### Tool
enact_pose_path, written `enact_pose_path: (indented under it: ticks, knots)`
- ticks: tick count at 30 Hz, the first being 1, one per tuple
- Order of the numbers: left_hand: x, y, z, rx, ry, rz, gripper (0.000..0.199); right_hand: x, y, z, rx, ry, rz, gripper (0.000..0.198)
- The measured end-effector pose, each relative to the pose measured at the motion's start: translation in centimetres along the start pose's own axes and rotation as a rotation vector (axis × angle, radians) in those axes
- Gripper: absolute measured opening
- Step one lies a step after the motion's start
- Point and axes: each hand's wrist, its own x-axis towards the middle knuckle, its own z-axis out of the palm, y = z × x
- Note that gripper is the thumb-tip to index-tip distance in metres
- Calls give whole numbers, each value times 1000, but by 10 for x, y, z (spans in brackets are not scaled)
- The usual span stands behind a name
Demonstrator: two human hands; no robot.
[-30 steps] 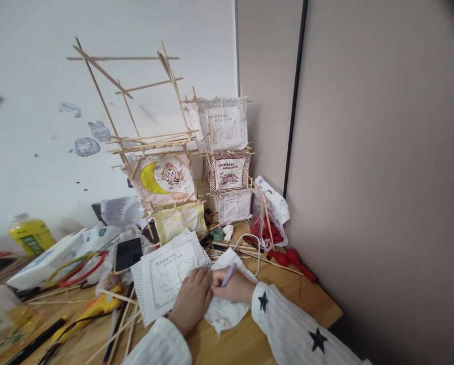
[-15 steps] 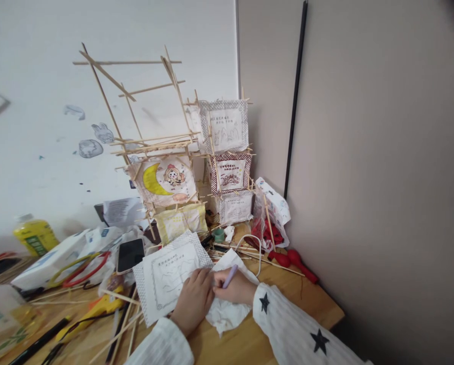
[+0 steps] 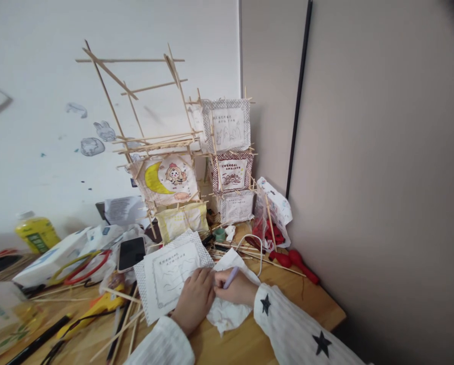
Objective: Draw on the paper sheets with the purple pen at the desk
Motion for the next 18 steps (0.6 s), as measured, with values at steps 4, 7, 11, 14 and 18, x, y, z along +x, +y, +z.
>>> enact_pose_path:
  ticks: [4, 7, 11, 14, 18]
  knots:
    - [0, 0, 0, -4, -4, 2, 34, -1, -3, -2, -14, -3, 1, 18]
    - [0, -1, 1, -7, -9, 3, 32, -1, -5, -2, -28, -2, 7, 17]
    - [0, -1, 2, -10, -10, 4, 30, -2, -6, -3, -44, 1, 15, 18]
    - [0, -1, 0, -17, -5, 6, 29, -3, -6, -4, -51, -4, 13, 18]
    - [0, 0, -2, -28, -2, 6, 28, -3, -7, -4, -70, -11, 16, 18]
